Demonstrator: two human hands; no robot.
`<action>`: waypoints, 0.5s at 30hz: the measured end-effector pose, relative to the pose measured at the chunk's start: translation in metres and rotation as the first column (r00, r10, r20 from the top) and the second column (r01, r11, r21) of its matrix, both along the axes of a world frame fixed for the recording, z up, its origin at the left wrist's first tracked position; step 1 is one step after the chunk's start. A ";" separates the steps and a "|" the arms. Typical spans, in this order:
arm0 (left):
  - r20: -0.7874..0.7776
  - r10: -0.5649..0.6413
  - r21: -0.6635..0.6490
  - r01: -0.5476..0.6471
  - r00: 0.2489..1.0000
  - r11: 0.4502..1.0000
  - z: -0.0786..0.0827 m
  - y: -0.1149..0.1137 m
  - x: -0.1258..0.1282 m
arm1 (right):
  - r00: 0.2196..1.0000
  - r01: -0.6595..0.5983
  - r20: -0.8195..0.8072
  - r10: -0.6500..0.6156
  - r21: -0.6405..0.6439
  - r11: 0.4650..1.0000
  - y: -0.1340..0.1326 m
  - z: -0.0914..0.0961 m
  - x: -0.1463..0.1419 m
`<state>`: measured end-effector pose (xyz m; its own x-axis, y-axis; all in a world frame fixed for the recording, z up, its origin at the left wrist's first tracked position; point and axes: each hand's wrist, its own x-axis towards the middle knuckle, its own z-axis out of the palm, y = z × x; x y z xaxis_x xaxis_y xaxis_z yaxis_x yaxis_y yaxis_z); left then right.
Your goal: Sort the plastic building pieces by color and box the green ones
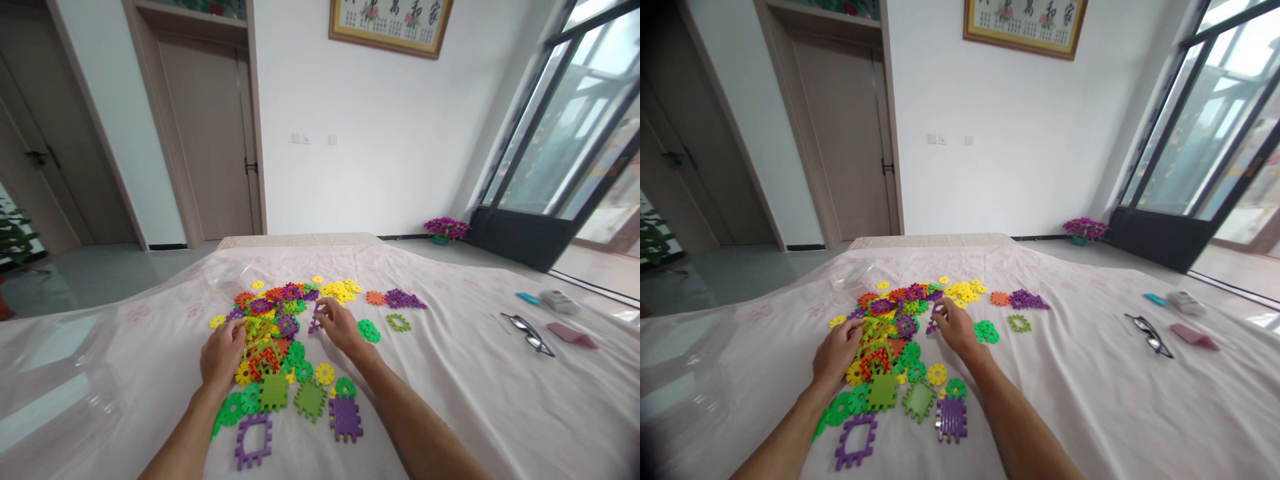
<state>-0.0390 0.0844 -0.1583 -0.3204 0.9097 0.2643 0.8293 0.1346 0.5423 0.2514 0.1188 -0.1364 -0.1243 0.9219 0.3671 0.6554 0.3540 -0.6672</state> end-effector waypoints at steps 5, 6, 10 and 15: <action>-0.006 0.000 -0.002 0.000 1.000 1.000 -0.002 0.000 0.000 | 0.916 0.394 -0.103 -0.388 0.043 0.918 0.022 0.016 0.072; -0.005 0.002 -0.004 -0.002 1.000 1.000 -0.001 0.000 0.000 | 0.884 0.463 -0.102 -0.457 0.043 0.886 0.024 0.018 0.089; 0.004 0.001 -0.018 -0.001 1.000 1.000 0.002 -0.002 0.001 | 0.735 0.675 -0.081 -0.673 -0.005 0.738 0.024 0.017 0.149; 0.003 0.000 -0.045 0.000 1.000 0.999 0.003 -0.001 0.001 | 0.609 0.776 0.153 -0.778 0.085 0.625 0.013 0.004 0.180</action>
<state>-0.0381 0.0837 -0.1556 -0.3208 0.9208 0.2219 0.8279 0.1588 0.5379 0.4311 0.1322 -0.1320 0.5805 0.6970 0.4210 0.7821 -0.3332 -0.5266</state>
